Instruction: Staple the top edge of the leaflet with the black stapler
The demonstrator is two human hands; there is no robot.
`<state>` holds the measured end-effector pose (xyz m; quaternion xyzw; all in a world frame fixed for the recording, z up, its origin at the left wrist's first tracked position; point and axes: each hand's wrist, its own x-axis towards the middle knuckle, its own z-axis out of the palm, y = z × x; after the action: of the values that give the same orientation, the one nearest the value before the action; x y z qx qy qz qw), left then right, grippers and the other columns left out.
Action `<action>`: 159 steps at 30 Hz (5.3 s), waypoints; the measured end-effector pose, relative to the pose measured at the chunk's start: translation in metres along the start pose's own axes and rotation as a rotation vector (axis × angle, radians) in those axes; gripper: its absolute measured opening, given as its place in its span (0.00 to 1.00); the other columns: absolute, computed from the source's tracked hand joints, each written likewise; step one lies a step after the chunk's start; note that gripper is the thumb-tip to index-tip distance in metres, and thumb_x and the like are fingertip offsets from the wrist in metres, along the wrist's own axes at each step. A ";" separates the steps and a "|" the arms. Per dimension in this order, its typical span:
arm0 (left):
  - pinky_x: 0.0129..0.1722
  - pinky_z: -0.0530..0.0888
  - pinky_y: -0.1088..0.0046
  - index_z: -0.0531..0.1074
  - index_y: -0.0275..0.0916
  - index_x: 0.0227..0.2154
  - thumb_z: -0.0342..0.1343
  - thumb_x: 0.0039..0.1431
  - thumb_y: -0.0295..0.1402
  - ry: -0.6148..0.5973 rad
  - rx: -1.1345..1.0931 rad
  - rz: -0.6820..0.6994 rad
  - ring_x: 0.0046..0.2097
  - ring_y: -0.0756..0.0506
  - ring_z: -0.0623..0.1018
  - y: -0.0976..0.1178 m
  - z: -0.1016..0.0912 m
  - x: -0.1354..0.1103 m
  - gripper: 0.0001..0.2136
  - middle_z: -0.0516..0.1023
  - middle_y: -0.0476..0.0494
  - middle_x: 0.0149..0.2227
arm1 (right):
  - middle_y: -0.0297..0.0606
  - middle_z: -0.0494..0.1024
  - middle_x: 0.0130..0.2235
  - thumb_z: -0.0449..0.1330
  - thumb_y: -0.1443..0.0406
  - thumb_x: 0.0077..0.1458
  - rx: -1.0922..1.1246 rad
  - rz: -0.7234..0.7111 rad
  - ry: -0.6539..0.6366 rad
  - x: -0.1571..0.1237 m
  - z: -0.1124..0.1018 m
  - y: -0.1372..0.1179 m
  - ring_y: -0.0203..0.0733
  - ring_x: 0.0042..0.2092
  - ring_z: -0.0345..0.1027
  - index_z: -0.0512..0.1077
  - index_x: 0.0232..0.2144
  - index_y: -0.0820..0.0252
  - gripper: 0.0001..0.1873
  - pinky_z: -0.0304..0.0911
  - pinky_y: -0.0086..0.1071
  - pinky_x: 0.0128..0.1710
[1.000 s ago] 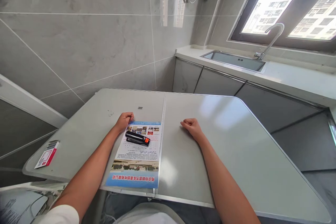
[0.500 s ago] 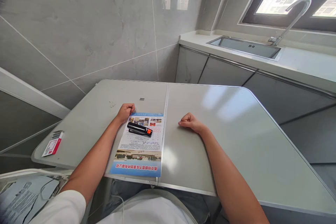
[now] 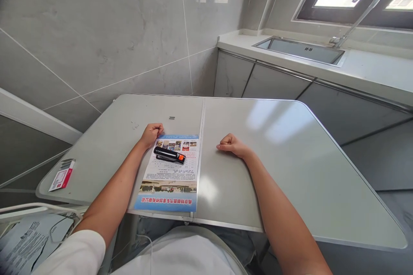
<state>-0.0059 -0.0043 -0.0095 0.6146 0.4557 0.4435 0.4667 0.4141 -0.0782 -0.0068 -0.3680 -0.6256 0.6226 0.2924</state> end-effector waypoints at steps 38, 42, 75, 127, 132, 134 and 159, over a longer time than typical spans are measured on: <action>0.50 0.67 0.61 0.77 0.41 0.36 0.51 0.66 0.32 -0.190 0.640 0.339 0.45 0.42 0.75 0.010 0.010 -0.003 0.10 0.81 0.44 0.40 | 0.24 0.42 0.23 0.69 0.50 0.57 -0.059 0.038 -0.007 0.000 0.006 -0.010 0.31 0.26 0.34 0.42 0.20 0.54 0.39 0.34 0.35 0.28; 0.51 0.67 0.60 0.79 0.43 0.43 0.55 0.70 0.43 -0.283 0.818 0.306 0.47 0.40 0.76 0.001 0.011 -0.001 0.11 0.82 0.43 0.43 | 0.24 0.42 0.23 0.67 0.48 0.57 -0.144 0.066 0.084 0.006 0.025 -0.017 0.32 0.27 0.34 0.42 0.21 0.53 0.38 0.35 0.34 0.28; 0.56 0.73 0.60 0.76 0.40 0.40 0.52 0.72 0.40 -0.029 0.657 0.292 0.48 0.43 0.74 0.011 0.012 -0.005 0.11 0.69 0.41 0.46 | 0.31 0.71 0.24 0.57 0.70 0.54 -0.637 0.035 0.242 0.010 0.075 -0.027 0.37 0.28 0.59 0.81 0.33 0.59 0.11 0.54 0.31 0.34; 0.68 0.63 0.51 0.81 0.48 0.45 0.69 0.56 0.54 -0.574 0.761 0.440 0.59 0.35 0.74 0.038 0.039 -0.025 0.20 0.77 0.40 0.57 | 0.45 0.80 0.50 0.64 0.61 0.67 -0.944 -0.332 0.258 0.005 0.088 -0.029 0.53 0.53 0.69 0.73 0.55 0.55 0.16 0.66 0.43 0.51; 0.68 0.61 0.49 0.80 0.45 0.41 0.68 0.59 0.51 -0.569 0.761 0.433 0.59 0.35 0.74 0.040 0.045 -0.027 0.16 0.78 0.40 0.55 | 0.43 0.82 0.46 0.70 0.58 0.61 -0.836 -0.289 0.355 0.002 0.081 -0.024 0.50 0.48 0.74 0.76 0.52 0.55 0.18 0.68 0.40 0.48; 0.71 0.56 0.46 0.80 0.44 0.39 0.69 0.59 0.50 -0.571 0.746 0.408 0.61 0.35 0.74 0.038 0.045 -0.028 0.15 0.79 0.41 0.54 | 0.40 0.84 0.42 0.73 0.56 0.58 -0.753 -0.289 0.413 0.000 0.075 -0.019 0.46 0.43 0.77 0.78 0.43 0.56 0.15 0.69 0.38 0.46; 0.69 0.57 0.50 0.77 0.41 0.30 0.71 0.55 0.44 -0.570 0.669 0.374 0.60 0.34 0.75 0.039 0.049 -0.028 0.13 0.81 0.42 0.49 | 0.42 0.82 0.55 0.73 0.60 0.57 -0.720 -0.332 0.369 0.011 0.092 -0.024 0.51 0.55 0.76 0.73 0.59 0.52 0.28 0.72 0.45 0.54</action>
<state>0.0420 -0.0459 0.0170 0.8998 0.3088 0.1626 0.2619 0.3300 -0.1200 0.0113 -0.4461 -0.7908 0.2333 0.3482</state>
